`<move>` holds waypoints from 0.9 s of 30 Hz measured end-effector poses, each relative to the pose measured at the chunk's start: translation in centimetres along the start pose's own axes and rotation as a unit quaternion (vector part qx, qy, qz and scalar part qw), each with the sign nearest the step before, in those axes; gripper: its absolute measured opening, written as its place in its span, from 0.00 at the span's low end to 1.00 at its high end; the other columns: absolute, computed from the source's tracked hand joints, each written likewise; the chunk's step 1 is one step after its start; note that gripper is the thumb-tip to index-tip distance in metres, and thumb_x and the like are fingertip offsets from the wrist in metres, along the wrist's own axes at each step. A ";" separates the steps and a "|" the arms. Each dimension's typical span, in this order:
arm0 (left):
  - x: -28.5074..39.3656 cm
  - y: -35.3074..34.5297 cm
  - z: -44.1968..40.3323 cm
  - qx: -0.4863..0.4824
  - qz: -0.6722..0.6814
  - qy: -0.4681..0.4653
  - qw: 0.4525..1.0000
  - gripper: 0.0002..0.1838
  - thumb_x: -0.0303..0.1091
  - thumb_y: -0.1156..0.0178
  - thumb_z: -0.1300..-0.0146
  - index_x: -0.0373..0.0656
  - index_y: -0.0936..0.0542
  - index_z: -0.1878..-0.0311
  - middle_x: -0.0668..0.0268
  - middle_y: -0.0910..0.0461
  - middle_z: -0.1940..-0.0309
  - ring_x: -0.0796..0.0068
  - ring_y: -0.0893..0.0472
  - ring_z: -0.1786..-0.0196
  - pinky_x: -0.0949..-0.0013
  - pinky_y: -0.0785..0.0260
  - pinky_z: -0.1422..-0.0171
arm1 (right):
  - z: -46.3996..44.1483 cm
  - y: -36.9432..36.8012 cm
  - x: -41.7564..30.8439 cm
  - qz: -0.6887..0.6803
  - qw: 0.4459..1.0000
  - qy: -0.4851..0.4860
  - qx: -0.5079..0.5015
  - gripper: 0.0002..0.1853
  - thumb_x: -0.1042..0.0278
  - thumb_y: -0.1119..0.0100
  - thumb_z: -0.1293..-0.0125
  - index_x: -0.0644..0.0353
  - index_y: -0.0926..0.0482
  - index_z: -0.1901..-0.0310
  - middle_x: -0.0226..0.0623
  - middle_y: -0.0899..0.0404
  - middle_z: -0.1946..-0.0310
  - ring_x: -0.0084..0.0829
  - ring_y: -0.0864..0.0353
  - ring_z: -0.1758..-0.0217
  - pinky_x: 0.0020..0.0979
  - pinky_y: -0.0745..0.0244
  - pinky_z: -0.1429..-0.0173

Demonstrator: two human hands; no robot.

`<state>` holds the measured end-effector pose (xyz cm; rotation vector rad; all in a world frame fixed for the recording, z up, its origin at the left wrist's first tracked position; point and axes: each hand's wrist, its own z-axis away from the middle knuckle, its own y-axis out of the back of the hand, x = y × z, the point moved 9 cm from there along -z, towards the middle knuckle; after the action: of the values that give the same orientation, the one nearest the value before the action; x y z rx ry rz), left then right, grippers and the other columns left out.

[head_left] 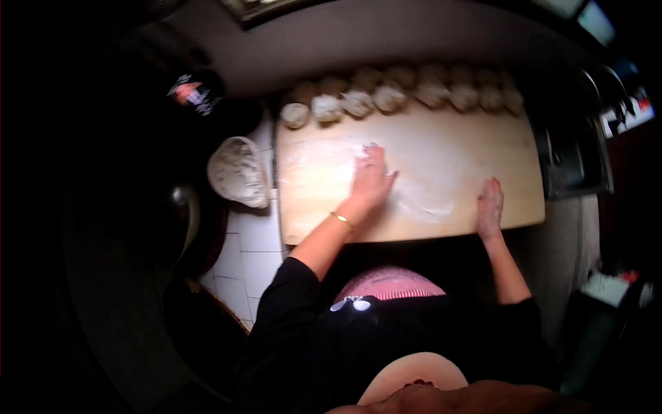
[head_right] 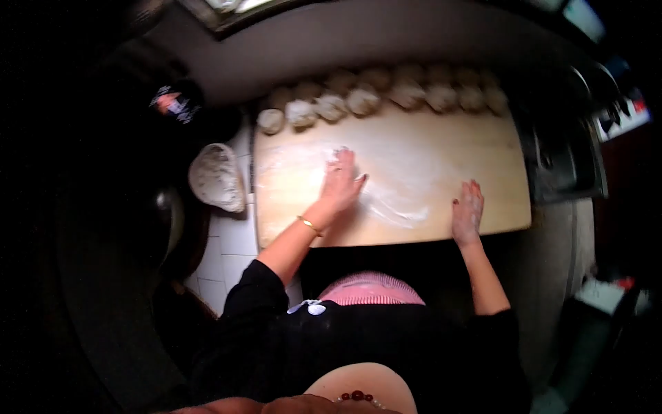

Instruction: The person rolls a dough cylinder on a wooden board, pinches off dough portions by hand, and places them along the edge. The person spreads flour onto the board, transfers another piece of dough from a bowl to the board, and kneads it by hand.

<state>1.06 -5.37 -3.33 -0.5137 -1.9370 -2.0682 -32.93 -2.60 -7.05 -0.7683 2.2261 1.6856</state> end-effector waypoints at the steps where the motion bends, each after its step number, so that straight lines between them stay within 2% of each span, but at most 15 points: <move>1: -0.6 0.2 -0.4 0.054 0.158 0.025 0.986 0.39 0.51 0.48 0.31 0.27 0.44 0.29 0.38 0.44 0.28 0.45 0.49 0.23 0.51 0.57 0.20 | -1.7 0.8 -3.1 -0.078 0.997 0.002 0.020 0.29 0.63 0.51 0.30 0.64 0.39 0.30 0.51 0.41 0.29 0.47 0.48 0.23 0.44 0.55 0.21; 3: 0.0 -0.2 -1.2 0.017 0.438 0.125 0.890 0.40 0.57 0.61 0.26 0.27 0.46 0.27 0.42 0.47 0.26 0.50 0.49 0.22 0.59 0.59 0.19 | -5.0 3.9 -12.0 -0.230 0.972 0.022 0.044 0.30 0.56 0.62 0.25 0.67 0.43 0.28 0.50 0.45 0.26 0.46 0.51 0.22 0.41 0.58 0.21; 6: 5.4 -0.6 -0.7 -0.014 0.705 0.165 0.690 0.43 0.62 0.64 0.27 0.33 0.53 0.24 0.55 0.54 0.22 0.63 0.56 0.20 0.66 0.63 0.19 | -6.6 1.0 -21.4 -0.382 0.908 0.160 0.064 0.31 0.53 0.67 0.24 0.67 0.45 0.27 0.48 0.47 0.25 0.45 0.53 0.21 0.40 0.60 0.20; 7: 8.1 0.8 0.3 -0.034 0.761 0.170 0.626 0.44 0.63 0.64 0.27 0.34 0.53 0.23 0.56 0.56 0.21 0.64 0.57 0.20 0.66 0.64 0.19 | -6.1 -3.7 -20.2 -0.377 0.917 0.129 0.015 0.32 0.52 0.67 0.23 0.68 0.45 0.27 0.46 0.47 0.24 0.42 0.53 0.20 0.37 0.61 0.20; 8: 7.9 1.7 0.0 -0.008 0.740 0.149 0.656 0.48 0.67 0.63 0.30 0.35 0.55 0.23 0.56 0.56 0.21 0.65 0.58 0.20 0.68 0.63 0.20 | -7.1 -7.2 -17.8 -0.384 0.921 0.052 -0.045 0.32 0.51 0.66 0.23 0.67 0.45 0.27 0.45 0.47 0.24 0.41 0.53 0.20 0.37 0.60 0.20; 9: 8.3 0.4 -0.1 -0.109 0.802 0.129 0.573 0.52 0.72 0.62 0.33 0.37 0.58 0.23 0.55 0.60 0.21 0.60 0.58 0.20 0.63 0.64 0.20 | -7.9 -10.7 -15.3 -0.384 0.917 -0.028 -0.103 0.32 0.50 0.66 0.23 0.67 0.44 0.27 0.45 0.47 0.24 0.40 0.53 0.20 0.36 0.59 0.20; 11: 6.2 1.7 0.8 -0.106 0.784 0.173 0.587 0.53 0.74 0.62 0.35 0.40 0.60 0.22 0.54 0.62 0.21 0.55 0.58 0.20 0.59 0.65 0.20 | -10.2 -11.9 -13.7 -0.344 0.920 -0.129 -0.136 0.31 0.51 0.64 0.23 0.65 0.42 0.28 0.44 0.46 0.25 0.39 0.51 0.21 0.35 0.56 0.21; 13: 3.9 3.4 0.7 -0.060 0.772 0.152 0.614 0.54 0.75 0.61 0.37 0.46 0.64 0.21 0.51 0.66 0.21 0.47 0.58 0.21 0.51 0.66 0.21 | -11.3 -7.7 -14.7 -0.251 0.962 -0.093 -0.058 0.30 0.53 0.64 0.23 0.65 0.41 0.28 0.44 0.44 0.25 0.38 0.51 0.21 0.33 0.54 0.22; 16: 0.9 2.8 2.5 -0.060 0.777 0.251 0.574 0.53 0.74 0.61 0.36 0.47 0.64 0.21 0.51 0.66 0.21 0.48 0.59 0.21 0.52 0.65 0.21 | -10.3 -1.7 -26.0 -0.377 0.921 0.088 0.035 0.30 0.54 0.62 0.23 0.65 0.42 0.28 0.46 0.44 0.26 0.38 0.50 0.21 0.34 0.54 0.22; 17: 1.3 3.7 3.9 -0.075 0.754 0.299 0.580 0.50 0.72 0.60 0.35 0.47 0.59 0.21 0.51 0.62 0.21 0.52 0.58 0.20 0.49 0.62 0.22 | -9.6 -4.9 -26.8 -0.578 0.814 0.045 -0.021 0.29 0.55 0.61 0.23 0.65 0.41 0.28 0.46 0.43 0.26 0.39 0.48 0.22 0.35 0.53 0.22; 18: 1.6 2.5 2.7 -0.055 0.790 0.237 0.563 0.49 0.69 0.58 0.34 0.42 0.55 0.23 0.50 0.56 0.23 0.56 0.55 0.21 0.52 0.58 0.23 | -8.7 -8.1 -27.5 -0.748 0.662 -0.015 -0.053 0.29 0.55 0.60 0.24 0.65 0.41 0.28 0.47 0.42 0.27 0.39 0.47 0.23 0.36 0.52 0.22; 20: 2.3 3.1 2.8 -0.041 0.836 0.174 0.519 0.46 0.64 0.53 0.32 0.33 0.48 0.26 0.49 0.45 0.26 0.61 0.47 0.24 0.58 0.49 0.25 | -8.9 -11.1 -24.9 -0.525 0.842 -0.035 -0.123 0.28 0.56 0.57 0.26 0.66 0.37 0.31 0.48 0.38 0.29 0.39 0.43 0.25 0.36 0.49 0.23; 22: 0.9 10.0 6.1 -0.069 0.727 0.127 0.671 0.45 0.59 0.49 0.32 0.30 0.46 0.27 0.50 0.43 0.27 0.63 0.42 0.27 0.63 0.46 0.26 | -9.5 -13.1 -20.8 -0.256 0.948 -0.053 -0.179 0.28 0.56 0.53 0.27 0.67 0.33 0.33 0.49 0.34 0.32 0.40 0.39 0.27 0.36 0.47 0.25; 23: 0.4 12.0 7.0 -0.082 0.661 0.103 0.739 0.44 0.57 0.47 0.32 0.28 0.45 0.28 0.50 0.42 0.28 0.64 0.40 0.28 0.66 0.45 0.27 | -9.4 -13.7 -18.9 -0.112 0.971 -0.064 -0.200 0.28 0.56 0.51 0.28 0.68 0.32 0.34 0.49 0.33 0.33 0.40 0.37 0.28 0.35 0.46 0.25; 27: -9.5 16.9 7.8 -0.059 0.519 0.045 0.852 0.29 0.44 0.41 0.35 0.33 0.28 0.37 0.58 0.21 0.47 0.71 0.23 0.48 0.68 0.31 0.43 | -7.3 -13.9 -15.7 -0.270 0.925 -0.193 -0.182 0.25 0.60 0.47 0.32 0.70 0.27 0.40 0.51 0.25 0.41 0.41 0.28 0.35 0.35 0.38 0.29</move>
<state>17.42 0.58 8.25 -1.1410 -1.0360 -1.4163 -11.51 -8.09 -8.54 -0.9252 1.2983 1.7754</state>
